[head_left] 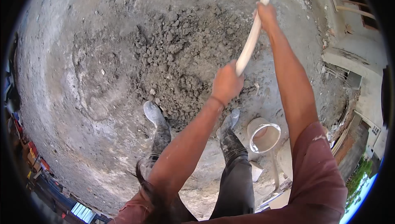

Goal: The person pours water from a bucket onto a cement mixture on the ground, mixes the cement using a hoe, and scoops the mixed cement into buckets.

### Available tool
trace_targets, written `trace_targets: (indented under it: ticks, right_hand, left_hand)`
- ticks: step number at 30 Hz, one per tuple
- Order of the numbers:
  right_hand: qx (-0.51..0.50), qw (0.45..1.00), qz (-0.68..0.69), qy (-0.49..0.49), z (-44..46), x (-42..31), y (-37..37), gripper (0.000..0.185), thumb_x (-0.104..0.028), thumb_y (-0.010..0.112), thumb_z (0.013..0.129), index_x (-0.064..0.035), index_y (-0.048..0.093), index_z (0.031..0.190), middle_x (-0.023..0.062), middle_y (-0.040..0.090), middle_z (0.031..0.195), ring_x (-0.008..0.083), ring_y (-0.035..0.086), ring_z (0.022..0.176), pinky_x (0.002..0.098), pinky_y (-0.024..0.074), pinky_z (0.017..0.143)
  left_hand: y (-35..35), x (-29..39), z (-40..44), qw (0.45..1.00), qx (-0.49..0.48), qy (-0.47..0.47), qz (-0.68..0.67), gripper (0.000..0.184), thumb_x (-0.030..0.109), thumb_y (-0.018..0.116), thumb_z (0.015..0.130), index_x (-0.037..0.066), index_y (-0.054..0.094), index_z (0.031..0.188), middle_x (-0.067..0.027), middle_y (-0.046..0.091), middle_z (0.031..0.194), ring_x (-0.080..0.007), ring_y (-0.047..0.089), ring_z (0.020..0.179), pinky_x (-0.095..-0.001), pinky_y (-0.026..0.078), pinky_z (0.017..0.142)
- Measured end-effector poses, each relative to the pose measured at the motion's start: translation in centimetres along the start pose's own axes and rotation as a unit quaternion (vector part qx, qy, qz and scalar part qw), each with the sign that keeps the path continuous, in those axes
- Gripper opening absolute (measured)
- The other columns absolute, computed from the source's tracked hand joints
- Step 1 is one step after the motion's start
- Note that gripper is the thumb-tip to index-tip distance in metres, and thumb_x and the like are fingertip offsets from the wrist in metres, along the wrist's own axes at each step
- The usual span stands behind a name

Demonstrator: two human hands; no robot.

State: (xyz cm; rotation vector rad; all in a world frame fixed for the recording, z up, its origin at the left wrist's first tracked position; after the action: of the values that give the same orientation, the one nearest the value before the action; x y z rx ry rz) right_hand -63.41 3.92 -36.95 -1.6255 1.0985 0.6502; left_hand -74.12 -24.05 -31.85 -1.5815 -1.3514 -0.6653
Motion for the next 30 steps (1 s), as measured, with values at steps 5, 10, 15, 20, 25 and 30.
trace_targets:
  ticks: [5, 10, 15, 20, 25, 30]
  right_hand:
    - [-0.089, 0.961, -0.258, 0.050, 1.5, 2.8, 7.5, 0.028, -0.010, 0.056, 0.091, 0.0147, 0.061, 0.102, 0.0189, 0.068, 0.070, 0.0296, 0.070, 0.057, 0.0423, 0.0562, 0.049]
    - [-0.201, 0.851, -0.485, 0.026, -14.2, 16.7, 14.5, 0.044, -0.024, 0.065, 0.089, 0.0111, 0.064, 0.116, 0.0215, 0.067, 0.119, 0.0353, 0.071, 0.102, 0.0407, 0.0581, 0.085]
    - [-0.208, 0.891, -0.223, 0.337, -22.1, 12.4, 7.9, 0.051, -0.009, 0.061, 0.092, 0.0144, 0.040, 0.131, 0.0221, 0.064, 0.087, 0.0304, 0.066, 0.062, 0.0459, 0.0545, 0.053]
    - [-0.228, 0.874, -0.024, 0.428, -20.3, 9.9, 0.8, 0.022, -0.008, 0.060, 0.094, 0.0012, 0.046, 0.108, 0.0083, 0.052, 0.069, 0.0189, 0.053, 0.052, 0.0361, 0.0489, 0.045]
    - [-0.134, 0.862, 0.087, 0.482, -25.1, 2.1, -8.1, 0.020, -0.010, 0.063, 0.093, -0.0023, 0.046, 0.101, 0.0093, 0.054, 0.068, 0.0183, 0.052, 0.049, 0.0348, 0.0464, 0.041]
    - [0.053, 0.915, 0.154, 0.370, -39.5, -6.2, -6.6, 0.023, -0.009, 0.062, 0.093, -0.0067, 0.046, 0.110, 0.0070, 0.053, 0.071, 0.0168, 0.051, 0.050, 0.0334, 0.0446, 0.041]
  left_hand:
    - [2.7, -3.1, 0.3, 0.993, -0.008, -0.075, -0.087, 0.028, 0.011, 0.074, 0.080, -0.007, 0.063, 0.098, -0.0163, 0.066, 0.073, -0.0282, 0.067, 0.064, -0.0416, 0.052, 0.061]
    - [-4.2, -4.0, -16.9, 0.894, -0.063, -0.318, -0.309, 0.018, 0.006, 0.074, 0.082, -0.002, 0.060, 0.091, -0.0017, 0.058, 0.067, -0.0118, 0.054, 0.052, -0.0320, 0.043, 0.048]
    - [-3.5, -2.7, -22.6, 0.955, -0.068, -0.265, -0.118, 0.028, 0.016, 0.074, 0.084, -0.005, 0.059, 0.094, -0.0144, 0.066, 0.072, -0.0264, 0.065, 0.061, -0.0395, 0.051, 0.057]
    - [-5.0, 8.1, -19.2, 0.976, -0.080, -0.187, -0.081, 0.042, 0.024, 0.072, 0.084, -0.010, 0.055, 0.102, -0.0288, 0.067, 0.081, -0.0479, 0.068, 0.080, -0.0507, 0.053, 0.072]
    - [-8.9, 17.6, -23.6, 0.949, -0.226, -0.161, -0.149, 0.047, 0.024, 0.069, 0.089, -0.008, 0.047, 0.115, -0.0324, 0.066, 0.088, -0.0512, 0.067, 0.082, -0.0549, 0.052, 0.075]
    - [-20.0, 11.3, -33.2, 0.896, -0.382, -0.220, -0.048, 0.037, 0.029, 0.066, 0.095, 0.005, 0.048, 0.118, -0.0291, 0.067, 0.087, -0.0515, 0.067, 0.084, -0.0580, 0.052, 0.072]
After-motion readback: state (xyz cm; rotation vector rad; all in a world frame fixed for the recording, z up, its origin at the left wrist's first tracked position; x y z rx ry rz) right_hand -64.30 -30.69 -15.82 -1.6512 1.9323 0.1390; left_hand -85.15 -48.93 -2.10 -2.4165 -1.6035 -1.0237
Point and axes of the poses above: each hand's wrist, its own z-axis towards the middle knuckle, its own y-axis out of the palm, x = y × z, the point moved 2 cm from there along z, towards the middle knuckle
